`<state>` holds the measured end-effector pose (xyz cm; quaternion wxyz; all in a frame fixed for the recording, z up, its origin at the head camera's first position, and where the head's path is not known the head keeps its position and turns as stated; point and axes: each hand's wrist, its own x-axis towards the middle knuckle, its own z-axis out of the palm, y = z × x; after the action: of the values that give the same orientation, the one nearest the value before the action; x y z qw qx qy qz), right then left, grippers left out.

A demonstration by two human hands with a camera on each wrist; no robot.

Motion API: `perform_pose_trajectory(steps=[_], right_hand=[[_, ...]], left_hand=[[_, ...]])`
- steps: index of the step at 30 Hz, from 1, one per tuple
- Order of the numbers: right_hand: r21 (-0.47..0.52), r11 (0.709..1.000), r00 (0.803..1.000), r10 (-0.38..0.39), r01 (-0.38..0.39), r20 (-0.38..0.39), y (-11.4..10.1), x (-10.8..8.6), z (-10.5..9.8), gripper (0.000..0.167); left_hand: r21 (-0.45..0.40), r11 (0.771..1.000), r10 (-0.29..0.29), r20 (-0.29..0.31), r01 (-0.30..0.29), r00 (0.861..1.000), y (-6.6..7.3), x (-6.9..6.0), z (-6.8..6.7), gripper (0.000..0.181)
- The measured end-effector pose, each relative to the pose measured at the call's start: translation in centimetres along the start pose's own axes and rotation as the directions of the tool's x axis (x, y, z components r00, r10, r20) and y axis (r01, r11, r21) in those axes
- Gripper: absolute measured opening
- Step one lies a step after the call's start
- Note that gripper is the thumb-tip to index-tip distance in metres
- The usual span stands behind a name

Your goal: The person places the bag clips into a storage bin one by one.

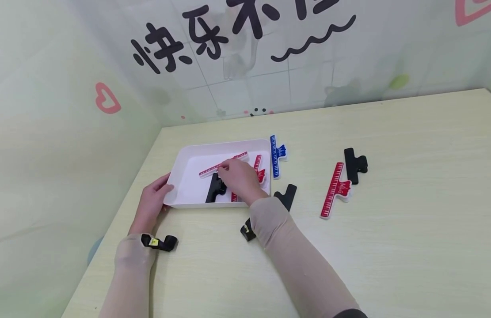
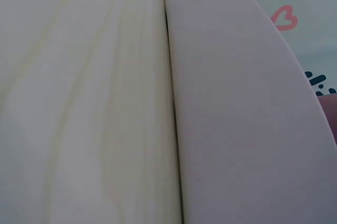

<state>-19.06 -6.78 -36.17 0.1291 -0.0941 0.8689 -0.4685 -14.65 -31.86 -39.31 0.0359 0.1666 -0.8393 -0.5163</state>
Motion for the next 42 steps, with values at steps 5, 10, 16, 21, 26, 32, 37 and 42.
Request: perform_pose_trajectory(steps=[5, 10, 16, 21, 26, 32, 37, 42], right_hand=[[-0.020, 1.000, 1.000, -0.006, 0.006, 0.005, 0.02, 0.04, 0.03, 0.035], [-0.023, 1.000, 1.000, -0.014, 0.014, 0.002, 0.07, 0.10, 0.04, 0.035], [-0.030, 0.999, 1.000, -0.016, 0.016, 0.004, 0.09, 0.09, 0.04, 0.035], [-0.025, 0.999, 1.000, -0.020, 0.020, 0.005, 0.10, 0.04, 0.08, 0.033], [-0.019, 1.000, 1.000, -0.019, 0.019, 0.002, 0.17, 0.04, 0.12, 0.031], [-0.027, 0.999, 1.000, -0.026, 0.026, 0.004, 0.23, 0.11, 0.15, 0.030], [-0.024, 0.999, 1.000, -0.027, 0.028, 0.003, 0.30, 0.16, 0.13, 0.030], [-0.018, 0.999, 0.999, -0.033, 0.033, 0.006, 0.27, 0.09, 0.04, 0.030]], left_hand=[[0.002, 1.000, -0.004, 0.003, 0.004, 1.000, 0.06, -0.02, 0.00, 0.042], [0.008, 1.000, -0.012, 0.005, 0.012, 1.000, 0.14, -0.01, -0.10, 0.042], [0.017, 1.000, -0.019, 0.010, 0.018, 1.000, 0.16, -0.03, -0.16, 0.042], [0.007, 1.000, -0.012, 0.009, 0.012, 1.000, 0.15, -0.10, -0.15, 0.042], [0.002, 1.000, -0.010, 0.001, 0.010, 1.000, 0.06, -0.07, -0.05, 0.042], [0.002, 1.000, -0.012, 0.002, 0.012, 1.000, 0.08, -0.09, -0.02, 0.042], [0.009, 1.000, -0.015, 0.007, 0.015, 1.000, 0.22, -0.08, -0.06, 0.043], [0.006, 1.000, -0.016, 0.008, 0.016, 1.000, 0.24, -0.05, -0.06, 0.043]])
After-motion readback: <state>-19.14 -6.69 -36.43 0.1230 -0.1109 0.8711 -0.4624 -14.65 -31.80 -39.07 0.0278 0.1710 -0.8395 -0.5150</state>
